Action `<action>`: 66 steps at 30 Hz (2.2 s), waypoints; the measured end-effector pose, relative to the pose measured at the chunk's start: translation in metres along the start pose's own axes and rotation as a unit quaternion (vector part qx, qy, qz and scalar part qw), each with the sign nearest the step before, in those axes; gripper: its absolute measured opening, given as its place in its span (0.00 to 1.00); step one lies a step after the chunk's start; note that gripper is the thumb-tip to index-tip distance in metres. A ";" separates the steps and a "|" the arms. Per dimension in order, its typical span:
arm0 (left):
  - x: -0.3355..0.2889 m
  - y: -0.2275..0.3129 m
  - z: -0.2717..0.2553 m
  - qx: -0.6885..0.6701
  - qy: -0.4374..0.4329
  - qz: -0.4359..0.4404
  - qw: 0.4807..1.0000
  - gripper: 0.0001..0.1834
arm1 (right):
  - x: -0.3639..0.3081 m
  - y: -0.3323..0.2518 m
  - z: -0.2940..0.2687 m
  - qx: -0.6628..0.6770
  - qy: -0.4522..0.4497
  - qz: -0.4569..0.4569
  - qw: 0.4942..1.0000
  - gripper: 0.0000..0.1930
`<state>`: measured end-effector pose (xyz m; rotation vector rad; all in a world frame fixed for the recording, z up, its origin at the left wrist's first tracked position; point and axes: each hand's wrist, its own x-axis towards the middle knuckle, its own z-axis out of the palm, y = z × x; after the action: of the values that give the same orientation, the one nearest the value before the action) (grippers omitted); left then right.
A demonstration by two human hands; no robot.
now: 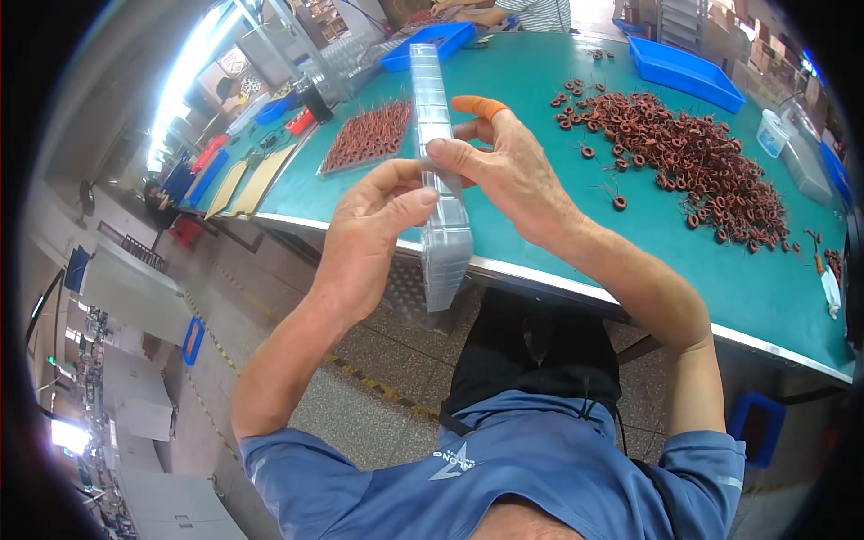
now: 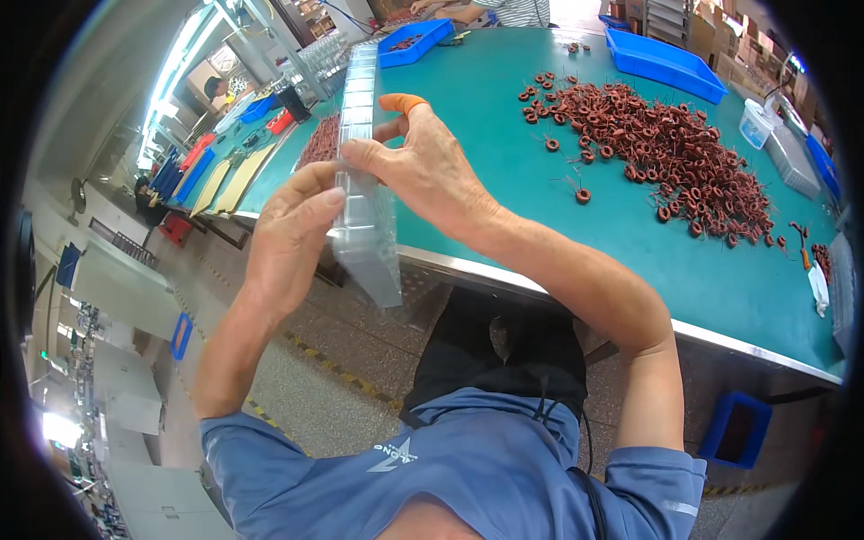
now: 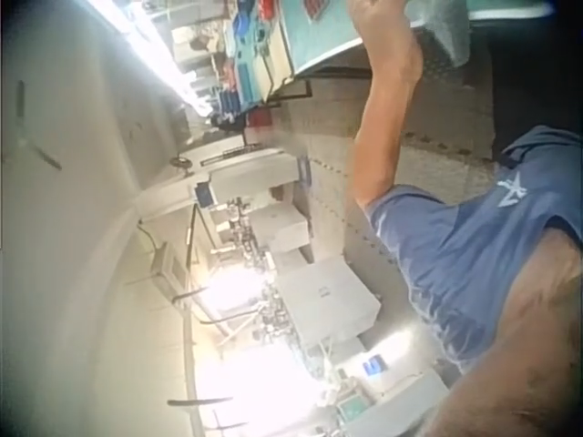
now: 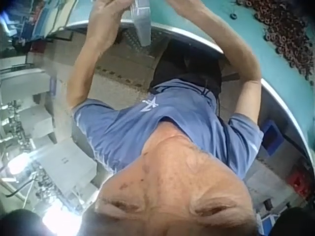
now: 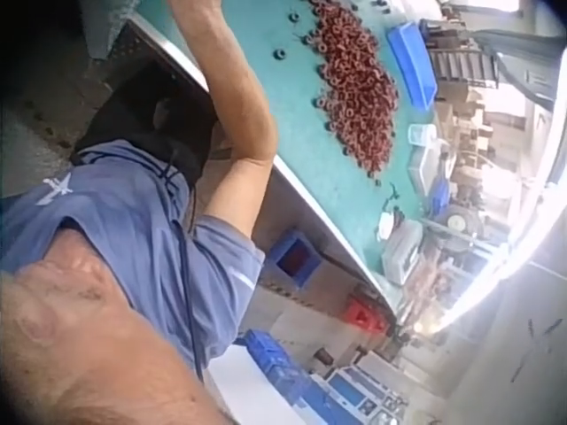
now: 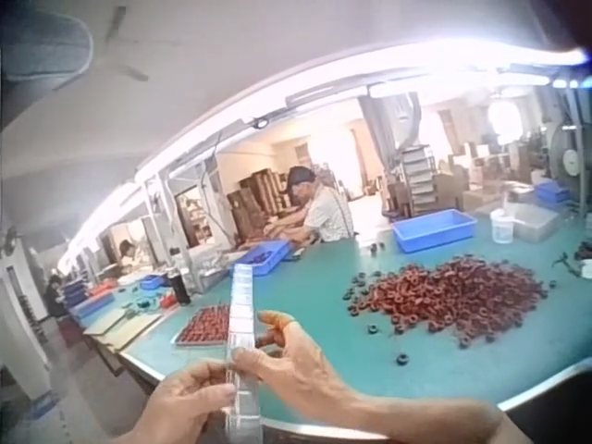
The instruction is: Assembling toroidal inductors and placing them into an organizer tray in a factory setting.
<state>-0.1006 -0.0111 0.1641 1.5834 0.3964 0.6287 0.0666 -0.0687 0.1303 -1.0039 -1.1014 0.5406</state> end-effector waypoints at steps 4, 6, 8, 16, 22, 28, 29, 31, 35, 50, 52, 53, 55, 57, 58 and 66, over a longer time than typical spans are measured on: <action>-0.001 -0.027 -0.004 0.044 0.041 -0.043 0.997 0.14 | -0.004 0.015 -0.004 -0.016 -0.025 0.039 0.999 0.33; -0.001 -0.050 -0.022 0.040 0.030 -0.046 0.998 0.13 | -0.009 0.025 -0.001 0.025 -0.024 0.079 0.996 0.31; -0.006 -0.061 -0.021 0.047 0.039 -0.022 0.998 0.10 | -0.012 0.032 0.002 0.023 -0.023 0.072 0.997 0.30; -0.005 0.002 0.003 0.140 0.045 0.017 0.989 0.14 | -0.005 -0.014 0.006 0.042 -0.035 -0.019 0.998 0.28; 0.009 0.003 -0.002 -0.065 -0.020 0.065 0.996 0.11 | 0.004 -0.044 0.002 -0.044 -0.076 -0.033 0.996 0.26; 0.003 -0.014 -0.001 -0.182 -0.025 0.098 0.978 0.09 | -0.002 -0.050 -0.007 -0.022 -0.077 -0.001 0.997 0.26; 0.003 -0.014 -0.004 -0.181 -0.024 0.100 0.978 0.09 | -0.002 -0.050 -0.008 -0.018 -0.071 0.000 0.997 0.26; 0.003 -0.013 -0.008 -0.165 -0.023 0.101 0.981 0.09 | -0.001 -0.048 -0.008 -0.012 -0.067 0.000 0.998 0.26; 0.000 -0.009 -0.021 -0.142 -0.013 0.082 0.986 0.09 | 0.003 -0.044 -0.002 -0.009 -0.059 -0.006 0.998 0.25; -0.018 0.018 -0.016 0.109 0.035 0.051 0.992 0.14 | -0.007 -0.038 0.023 -0.025 -0.062 -0.027 0.997 0.21; -0.020 0.011 -0.016 0.130 0.025 0.051 0.990 0.13 | -0.009 -0.035 0.025 -0.032 -0.061 -0.031 0.997 0.21; -0.019 0.006 -0.017 0.151 0.014 0.052 0.987 0.13 | -0.009 -0.031 0.025 -0.009 -0.054 -0.045 0.997 0.20; -0.018 -0.007 -0.015 0.157 0.016 0.021 0.987 0.14 | -0.009 -0.027 0.024 0.014 -0.045 -0.054 0.997 0.20; -0.014 -0.047 -0.020 0.117 0.002 0.015 0.993 0.16 | -0.012 -0.023 0.027 0.039 -0.035 -0.061 0.997 0.20; -0.007 -0.075 -0.023 0.189 0.012 0.017 0.982 0.16 | -0.012 -0.023 0.026 0.037 -0.033 -0.052 0.997 0.20; 0.017 -0.230 -0.032 0.024 0.206 0.052 0.977 0.13 | -0.017 -0.021 0.013 -0.025 -0.004 -0.076 0.997 0.19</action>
<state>-0.0813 0.0513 -0.0597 1.5237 0.6421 1.0403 0.0458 -0.0867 0.1424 -0.9528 -1.1921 0.3974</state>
